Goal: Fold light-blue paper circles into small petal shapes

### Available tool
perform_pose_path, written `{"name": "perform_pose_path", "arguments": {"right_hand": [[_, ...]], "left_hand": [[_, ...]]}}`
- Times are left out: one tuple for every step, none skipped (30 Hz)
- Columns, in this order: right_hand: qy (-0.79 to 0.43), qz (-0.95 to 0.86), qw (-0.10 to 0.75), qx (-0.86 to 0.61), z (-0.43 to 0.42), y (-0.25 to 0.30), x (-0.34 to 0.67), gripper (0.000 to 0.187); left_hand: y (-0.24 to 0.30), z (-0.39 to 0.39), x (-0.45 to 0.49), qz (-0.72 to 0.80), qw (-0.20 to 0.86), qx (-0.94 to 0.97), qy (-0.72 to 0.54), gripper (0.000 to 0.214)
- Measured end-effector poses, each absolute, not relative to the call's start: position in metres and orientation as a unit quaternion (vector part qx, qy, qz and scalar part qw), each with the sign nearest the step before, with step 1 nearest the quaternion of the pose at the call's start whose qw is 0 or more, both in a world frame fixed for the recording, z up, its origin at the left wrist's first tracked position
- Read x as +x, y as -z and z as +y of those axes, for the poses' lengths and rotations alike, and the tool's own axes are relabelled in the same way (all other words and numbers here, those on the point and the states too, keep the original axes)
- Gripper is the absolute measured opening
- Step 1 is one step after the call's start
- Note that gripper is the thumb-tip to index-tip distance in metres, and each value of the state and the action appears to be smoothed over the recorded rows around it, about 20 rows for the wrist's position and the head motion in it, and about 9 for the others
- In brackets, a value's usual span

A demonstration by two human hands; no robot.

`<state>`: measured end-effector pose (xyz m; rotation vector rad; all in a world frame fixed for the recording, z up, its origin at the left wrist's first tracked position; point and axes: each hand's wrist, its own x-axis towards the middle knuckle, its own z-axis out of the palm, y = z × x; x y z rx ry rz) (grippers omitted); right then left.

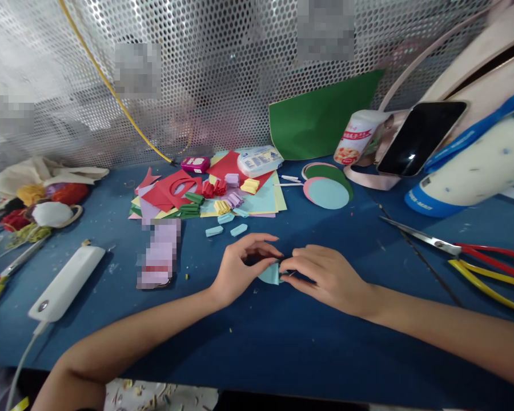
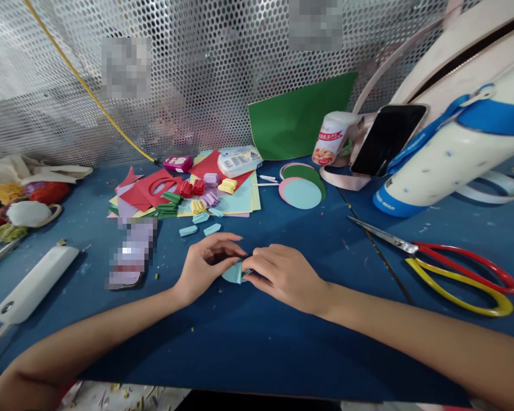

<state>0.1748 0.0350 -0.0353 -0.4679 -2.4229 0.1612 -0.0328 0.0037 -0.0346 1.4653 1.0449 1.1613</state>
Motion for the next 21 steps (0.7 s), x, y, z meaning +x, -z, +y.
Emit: {"name": "perform_pose_path", "arguments": {"right_hand": [[-0.073,-0.923,0.328,-0.189,0.0349,0.0354,0.1753,0.016],[-0.085,-0.919,0.328,-0.201,0.0349,0.0353,0.1757,0.016],[-0.095,-0.915,0.328,-0.214,0.0348,0.0351,0.176,0.016],[-0.104,-0.912,0.327,-0.225,0.0348,0.035,0.1762,0.018],[-0.112,-0.91,0.323,-0.235,0.0349,0.0348,0.1764,0.021],[-0.118,-0.909,0.319,-0.242,0.0349,0.0347,0.1765,0.023],[-0.124,-0.908,0.315,-0.248,0.035,0.0345,0.1766,0.024],[-0.13,-0.907,0.312,-0.251,0.0351,0.0344,0.1767,0.024],[-0.135,-0.906,0.311,-0.253,0.0353,0.0343,0.1768,0.023],[-0.14,-0.905,0.31,-0.255,0.0354,0.0343,0.177,0.022],[-0.146,-0.904,0.31,-0.257,0.0356,0.0342,0.1773,0.02],[-0.152,-0.902,0.311,-0.258,0.0358,0.0341,0.1778,0.018],[-0.158,-0.9,0.312,-0.259,0.036,0.034,0.1783,0.016],[-0.164,-0.899,0.313,-0.26,0.0361,0.0339,0.1789,0.014],[-0.169,-0.897,0.315,-0.259,0.0361,0.0337,0.1796,0.014],[-0.172,-0.896,0.317,-0.257,0.0361,0.0335,0.1803,0.014],[-0.174,-0.896,0.318,-0.255,0.0361,0.0332,0.1811,0.014],[-0.175,-0.896,0.319,-0.254,0.036,0.0329,0.1818,0.015],[-0.177,-0.897,0.317,-0.253,0.0361,0.0327,0.1825,0.015],[-0.18,-0.897,0.315,-0.253,0.0362,0.0324,0.1831,0.015],[-0.184,-0.897,0.311,-0.256,0.0364,0.0323,0.1836,0.015]], "left_hand": [[0.0355,0.0043,-0.0326,0.43,0.483,0.595,-0.477,0.034],[0.0363,0.0048,-0.0324,0.431,0.486,0.59,-0.48,0.038],[0.037,0.0054,-0.0323,0.431,0.487,0.586,-0.483,0.041],[0.0375,0.0057,-0.0321,0.43,0.489,0.582,-0.486,0.042],[0.0378,0.0058,-0.0318,0.429,0.491,0.58,-0.489,0.043],[0.038,0.0058,-0.0314,0.428,0.493,0.579,-0.489,0.045],[0.038,0.0056,-0.031,0.425,0.495,0.58,-0.488,0.046],[0.038,0.0052,-0.0306,0.422,0.499,0.581,-0.486,0.048],[0.0379,0.0049,-0.0303,0.417,0.503,0.583,-0.484,0.049],[0.0378,0.0046,-0.0301,0.41,0.508,0.585,-0.482,0.05],[0.0378,0.0043,-0.03,0.402,0.514,0.587,-0.479,0.05],[0.0378,0.0041,-0.0301,0.392,0.52,0.591,-0.477,0.05],[0.0377,0.004,-0.0301,0.381,0.526,0.595,-0.474,0.048],[0.0377,0.0039,-0.0302,0.372,0.531,0.599,-0.469,0.047],[0.0375,0.0039,-0.0302,0.366,0.535,0.604,-0.464,0.045],[0.0372,0.0037,-0.0302,0.362,0.538,0.607,-0.46,0.043],[0.0369,0.0035,-0.0301,0.363,0.539,0.609,-0.455,0.042],[0.0364,0.0033,-0.03,0.366,0.54,0.61,-0.45,0.041],[0.0359,0.0029,-0.0299,0.372,0.537,0.611,-0.447,0.04],[0.0352,0.0026,-0.0299,0.382,0.528,0.613,-0.447,0.038],[0.0346,0.0022,-0.03,0.393,0.511,0.619,-0.449,0.035]]}}
